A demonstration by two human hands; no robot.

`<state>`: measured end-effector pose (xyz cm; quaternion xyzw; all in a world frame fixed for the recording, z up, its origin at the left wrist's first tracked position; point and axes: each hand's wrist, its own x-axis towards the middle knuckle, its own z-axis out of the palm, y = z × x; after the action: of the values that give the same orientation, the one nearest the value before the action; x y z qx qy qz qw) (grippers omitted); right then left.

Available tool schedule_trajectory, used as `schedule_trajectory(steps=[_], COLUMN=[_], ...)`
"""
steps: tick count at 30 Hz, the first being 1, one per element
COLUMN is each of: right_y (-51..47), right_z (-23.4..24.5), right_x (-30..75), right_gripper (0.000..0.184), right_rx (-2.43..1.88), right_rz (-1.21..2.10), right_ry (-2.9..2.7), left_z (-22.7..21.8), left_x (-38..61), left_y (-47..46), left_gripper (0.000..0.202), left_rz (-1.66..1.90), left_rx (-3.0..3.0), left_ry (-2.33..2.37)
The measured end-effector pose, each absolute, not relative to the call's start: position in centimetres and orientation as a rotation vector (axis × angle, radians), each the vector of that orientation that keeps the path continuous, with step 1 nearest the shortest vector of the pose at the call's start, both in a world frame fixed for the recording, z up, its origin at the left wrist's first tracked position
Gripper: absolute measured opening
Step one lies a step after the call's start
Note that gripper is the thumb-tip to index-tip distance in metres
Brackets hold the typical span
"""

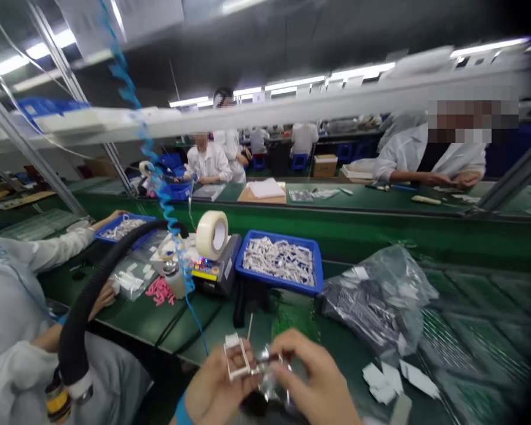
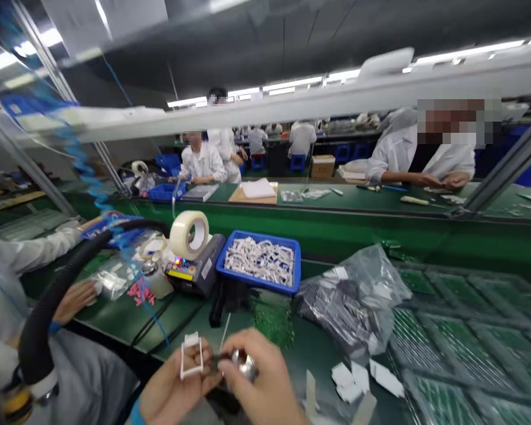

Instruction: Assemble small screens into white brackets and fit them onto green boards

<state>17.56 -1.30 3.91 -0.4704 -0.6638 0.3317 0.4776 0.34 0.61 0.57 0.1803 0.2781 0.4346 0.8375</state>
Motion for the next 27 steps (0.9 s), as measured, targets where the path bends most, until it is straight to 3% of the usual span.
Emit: schedule_trajectory(steps=[6, 13, 21, 27], right_y=[-0.1, 0.6, -0.3, -0.3], right_z=[6.2, 6.8, 5.8, 5.6], right_x=[19.2, 18.7, 17.8, 17.7], right_gripper=[0.017, 0.015, 0.007, 0.01], right_rx=[-1.127, -0.874, -1.029, -1.051], right_rz=[0.807, 0.879, 0.35, 0.324], right_ry=[-1.814, -1.971, -1.789, -1.815], left_z=[4.0, 3.6, 4.6, 4.3], left_x=[0.0, 0.0, 0.0, -0.1], left_y=[-0.5, -0.8, -0.7, -0.6], left_gripper=[0.04, 0.038, 0.032, 0.034], left_rz=[0.703, 0.703, 0.786, 0.786], left_rx=[0.51, 0.523, 0.711, 0.821], left_ry=[0.463, 0.435, 0.382, 0.414])
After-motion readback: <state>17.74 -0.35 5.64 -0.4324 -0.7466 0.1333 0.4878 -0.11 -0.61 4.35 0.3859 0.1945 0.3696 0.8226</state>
